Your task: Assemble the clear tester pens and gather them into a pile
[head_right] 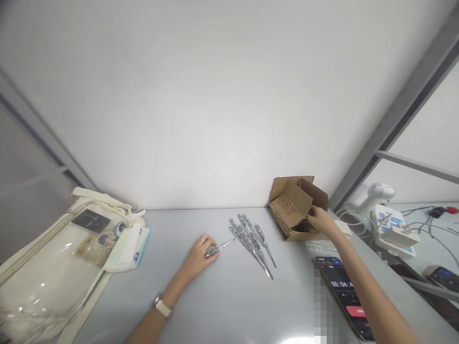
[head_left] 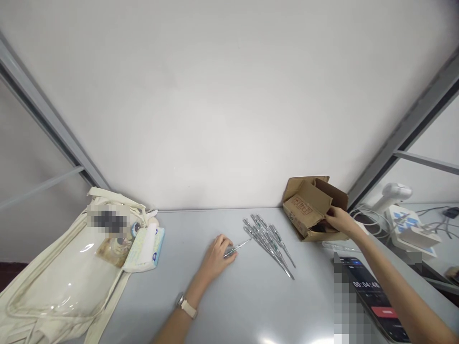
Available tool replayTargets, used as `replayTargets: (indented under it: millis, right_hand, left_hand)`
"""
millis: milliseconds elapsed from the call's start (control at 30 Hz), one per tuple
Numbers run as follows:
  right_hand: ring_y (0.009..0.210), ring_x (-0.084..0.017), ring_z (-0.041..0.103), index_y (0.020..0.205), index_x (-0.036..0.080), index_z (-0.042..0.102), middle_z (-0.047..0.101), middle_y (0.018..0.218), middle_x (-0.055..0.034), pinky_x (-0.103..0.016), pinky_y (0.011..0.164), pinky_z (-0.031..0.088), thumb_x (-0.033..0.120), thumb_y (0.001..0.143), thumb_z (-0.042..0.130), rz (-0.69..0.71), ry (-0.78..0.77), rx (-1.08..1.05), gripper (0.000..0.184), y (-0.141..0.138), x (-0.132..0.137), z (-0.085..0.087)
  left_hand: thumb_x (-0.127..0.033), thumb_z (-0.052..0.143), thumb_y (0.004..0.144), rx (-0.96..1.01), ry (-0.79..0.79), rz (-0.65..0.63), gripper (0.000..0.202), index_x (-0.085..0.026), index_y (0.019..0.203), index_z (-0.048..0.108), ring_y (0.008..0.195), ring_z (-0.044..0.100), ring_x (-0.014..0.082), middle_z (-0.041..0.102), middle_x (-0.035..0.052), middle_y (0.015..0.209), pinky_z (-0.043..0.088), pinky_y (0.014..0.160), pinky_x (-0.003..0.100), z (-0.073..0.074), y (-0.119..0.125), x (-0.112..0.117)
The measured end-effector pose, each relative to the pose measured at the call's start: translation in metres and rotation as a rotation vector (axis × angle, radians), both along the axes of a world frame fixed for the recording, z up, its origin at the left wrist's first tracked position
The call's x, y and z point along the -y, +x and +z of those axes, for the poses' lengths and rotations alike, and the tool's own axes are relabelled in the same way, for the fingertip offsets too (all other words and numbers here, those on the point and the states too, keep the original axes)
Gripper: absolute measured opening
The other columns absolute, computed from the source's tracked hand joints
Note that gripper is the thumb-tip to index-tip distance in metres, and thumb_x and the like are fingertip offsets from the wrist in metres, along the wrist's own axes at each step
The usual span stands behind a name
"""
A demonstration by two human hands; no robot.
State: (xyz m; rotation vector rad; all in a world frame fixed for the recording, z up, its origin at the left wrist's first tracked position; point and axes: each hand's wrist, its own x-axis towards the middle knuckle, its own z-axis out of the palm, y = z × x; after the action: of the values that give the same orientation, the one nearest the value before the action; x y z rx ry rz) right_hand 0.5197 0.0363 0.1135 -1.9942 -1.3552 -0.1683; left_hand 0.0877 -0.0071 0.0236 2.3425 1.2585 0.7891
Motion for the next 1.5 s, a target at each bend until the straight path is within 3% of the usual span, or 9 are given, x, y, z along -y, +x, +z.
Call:
replayTargets:
  millis: [100, 233, 400, 533, 733, 933, 1033, 1167, 1500]
  right_hand:
    - [0.062, -0.018, 0.057, 0.08, 0.009, 0.071, 0.069, 0.074, -0.0153, -0.03, 0.061, 0.037, 0.01, 0.076, 0.053, 0.025, -0.078, -0.05, 0.018, -0.007, 0.024, -0.004]
    - [0.077, -0.024, 0.059, 0.108, 0.009, 0.06, 0.066, 0.092, -0.0186, -0.036, 0.073, 0.043, 0.024, 0.084, 0.045, -0.127, 0.256, -0.098, 0.032, -0.061, 0.072, -0.023]
    - [0.08, -0.024, 0.065, 0.111, 0.018, 0.062, 0.069, 0.091, -0.0115, -0.037, 0.073, 0.053, 0.049, 0.084, 0.054, 0.623, -0.128, -0.666, 0.042, -0.176, 0.108, -0.056]
    - [0.089, -0.025, 0.067, 0.102, 0.022, 0.069, 0.071, 0.09, -0.0095, -0.04, 0.083, 0.053, 0.057, 0.091, 0.04, 0.77, -0.223, -0.964, 0.047, -0.234, 0.106, -0.06]
    - [0.067, -0.024, 0.066, 0.096, 0.019, 0.063, 0.07, 0.084, -0.0117, -0.04, 0.066, 0.053, 0.062, 0.09, 0.026, 0.532, -0.152, -0.749, 0.057, -0.199, 0.071, -0.052]
    - [0.096, -0.032, 0.063, 0.113, 0.018, 0.053, 0.059, 0.105, -0.0179, -0.045, 0.083, 0.047, 0.06, 0.085, 0.038, 0.135, -0.304, -0.194, 0.052, -0.141, 0.043, -0.069]
    - [0.093, -0.033, 0.064, 0.129, 0.018, 0.045, 0.056, 0.114, -0.0192, -0.044, 0.077, 0.049, 0.065, 0.083, 0.046, 0.132, -0.401, -0.066, 0.066, -0.149, 0.041, -0.079]
    - [0.079, -0.029, 0.067, 0.146, 0.026, 0.032, 0.056, 0.111, -0.0163, -0.039, 0.067, 0.05, 0.065, 0.088, 0.039, 0.209, -0.463, 0.108, 0.07, -0.175, 0.037, -0.081]
    - [0.08, -0.023, 0.069, 0.142, 0.028, 0.044, 0.058, 0.114, -0.0139, -0.031, 0.068, 0.049, 0.045, 0.098, 0.035, 0.314, -0.471, 0.181, 0.048, -0.236, 0.027, -0.079]
  left_hand:
    - [-0.023, 0.059, 0.086, 0.005, -0.026, -0.025, 0.006, -0.021, 0.09, 0.057, 0.092, 0.056, 0.0177, 0.057, 0.0019, 0.094, 0.045, 0.083, 0.031, 0.0, 0.0, -0.001]
    - [-0.021, 0.057, 0.086, 0.092, -0.04, 0.016, 0.002, -0.02, 0.086, 0.056, 0.081, 0.055, 0.0153, 0.056, 0.0005, 0.085, 0.045, 0.075, 0.028, 0.0, 0.005, 0.001]
    - [-0.023, 0.06, 0.085, 0.358, -0.13, 0.052, 0.005, -0.018, 0.086, 0.059, 0.07, 0.055, 0.0113, 0.057, 0.0, 0.081, 0.045, 0.067, 0.024, 0.013, 0.033, 0.021]
    - [-0.015, 0.063, 0.08, 0.438, -0.187, -0.073, 0.005, -0.018, 0.082, 0.059, 0.068, 0.054, 0.0107, 0.057, 0.0003, 0.081, 0.043, 0.061, 0.021, 0.028, 0.063, 0.046]
    - [-0.013, 0.047, 0.088, 0.463, -0.134, -0.039, 0.02, -0.021, 0.105, 0.056, 0.092, 0.058, 0.0155, 0.059, 0.0051, 0.099, 0.046, 0.075, 0.027, 0.031, 0.063, 0.053]
    - [-0.01, 0.042, 0.086, 0.343, -0.165, 0.006, 0.027, -0.021, 0.106, 0.057, 0.096, 0.06, 0.0172, 0.058, 0.0068, 0.106, 0.05, 0.083, 0.032, 0.022, 0.048, 0.034]
    - [-0.019, 0.04, 0.093, 0.23, -0.119, -0.073, 0.041, -0.025, 0.132, 0.048, 0.127, 0.046, 0.0221, 0.048, 0.01, 0.135, 0.039, 0.107, 0.041, 0.017, 0.055, 0.025]
    - [-0.033, 0.038, 0.096, 0.034, -0.123, -0.075, 0.057, -0.025, 0.151, 0.023, 0.146, 0.013, 0.0297, 0.011, 0.0098, 0.16, 0.023, 0.117, 0.051, 0.002, 0.074, 0.007]
    - [-0.019, 0.028, 0.093, -0.141, 0.003, -0.037, 0.057, -0.012, 0.149, 0.023, 0.145, 0.021, 0.0232, 0.026, 0.013, 0.156, 0.025, 0.118, 0.047, -0.013, 0.063, -0.022]
